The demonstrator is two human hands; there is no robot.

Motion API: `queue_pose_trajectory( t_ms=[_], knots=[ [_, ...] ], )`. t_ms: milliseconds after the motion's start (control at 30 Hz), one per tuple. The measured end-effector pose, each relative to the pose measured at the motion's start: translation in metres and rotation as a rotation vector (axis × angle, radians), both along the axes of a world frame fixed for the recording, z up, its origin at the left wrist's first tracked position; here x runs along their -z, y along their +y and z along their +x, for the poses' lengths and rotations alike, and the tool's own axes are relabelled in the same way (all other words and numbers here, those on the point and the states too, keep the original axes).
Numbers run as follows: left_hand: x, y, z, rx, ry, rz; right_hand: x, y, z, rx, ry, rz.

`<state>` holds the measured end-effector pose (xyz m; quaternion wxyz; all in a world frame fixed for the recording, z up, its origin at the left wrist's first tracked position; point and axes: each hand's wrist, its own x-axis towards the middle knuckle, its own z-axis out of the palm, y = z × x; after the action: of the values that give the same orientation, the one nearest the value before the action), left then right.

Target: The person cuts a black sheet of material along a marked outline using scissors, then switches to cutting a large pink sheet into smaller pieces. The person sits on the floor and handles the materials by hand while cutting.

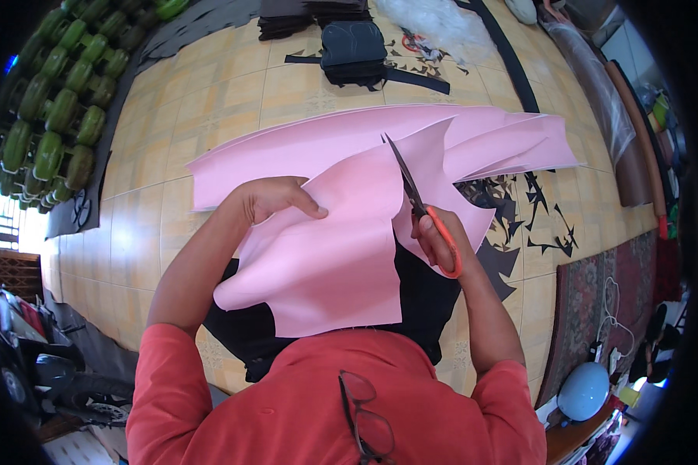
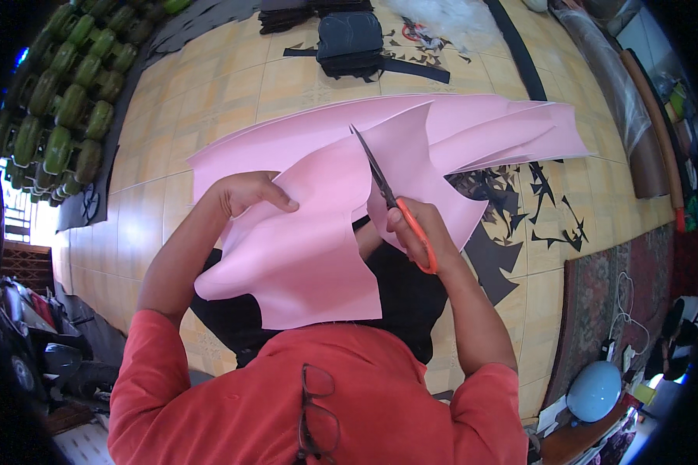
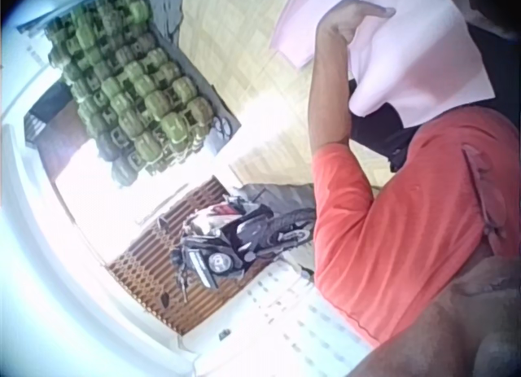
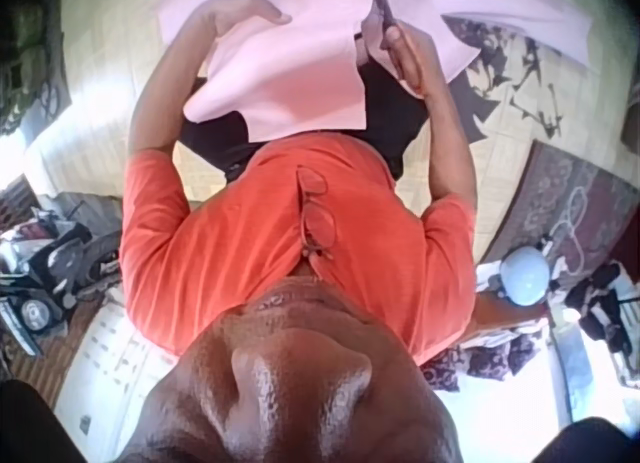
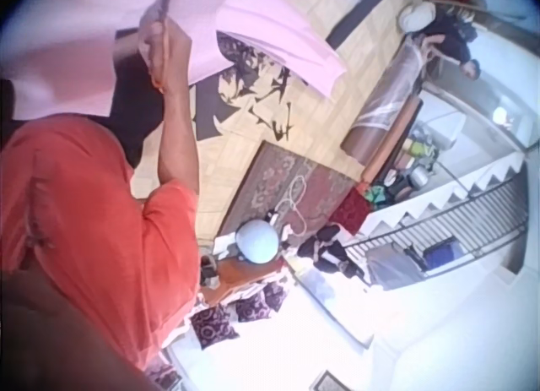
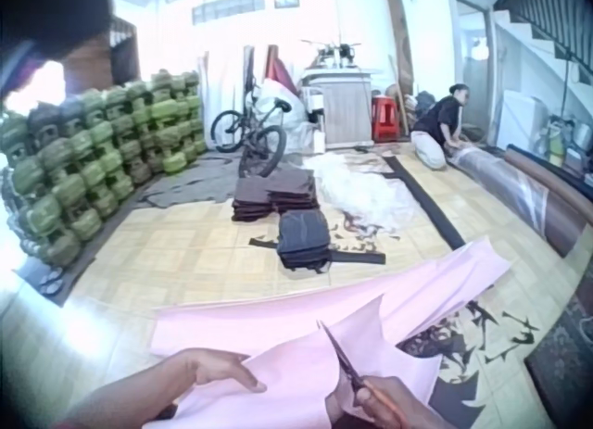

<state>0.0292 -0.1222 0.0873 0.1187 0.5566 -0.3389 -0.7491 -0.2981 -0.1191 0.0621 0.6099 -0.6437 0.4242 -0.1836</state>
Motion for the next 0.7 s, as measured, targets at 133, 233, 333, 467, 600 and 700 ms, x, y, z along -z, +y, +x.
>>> queue_pose_trajectory(
  t_ms=[133,233,333,467,600,700],
  knots=[
    [0.008,0.006,0.003,0.019,-0.090,-0.042,0.007,-0.010,0.012,0.013,-0.116,-0.123],
    [0.006,0.009,0.007,0.047,-0.111,-0.081,-0.002,-0.017,0.010,-0.032,-0.024,-0.099],
    [-0.014,0.009,0.005,0.111,-0.218,-0.152,0.005,-0.015,0.008,0.002,-0.027,-0.044],
    [-0.046,0.009,0.016,0.052,-0.274,-0.201,0.024,-0.001,0.007,0.190,-0.222,0.039],
    [-0.073,0.015,0.043,-0.107,-0.073,-0.416,0.034,0.014,0.012,0.347,-0.505,0.003],
    [-0.079,0.023,0.072,-0.323,-0.108,-0.568,0.026,0.032,0.029,0.437,-0.639,0.004]
  ],
)
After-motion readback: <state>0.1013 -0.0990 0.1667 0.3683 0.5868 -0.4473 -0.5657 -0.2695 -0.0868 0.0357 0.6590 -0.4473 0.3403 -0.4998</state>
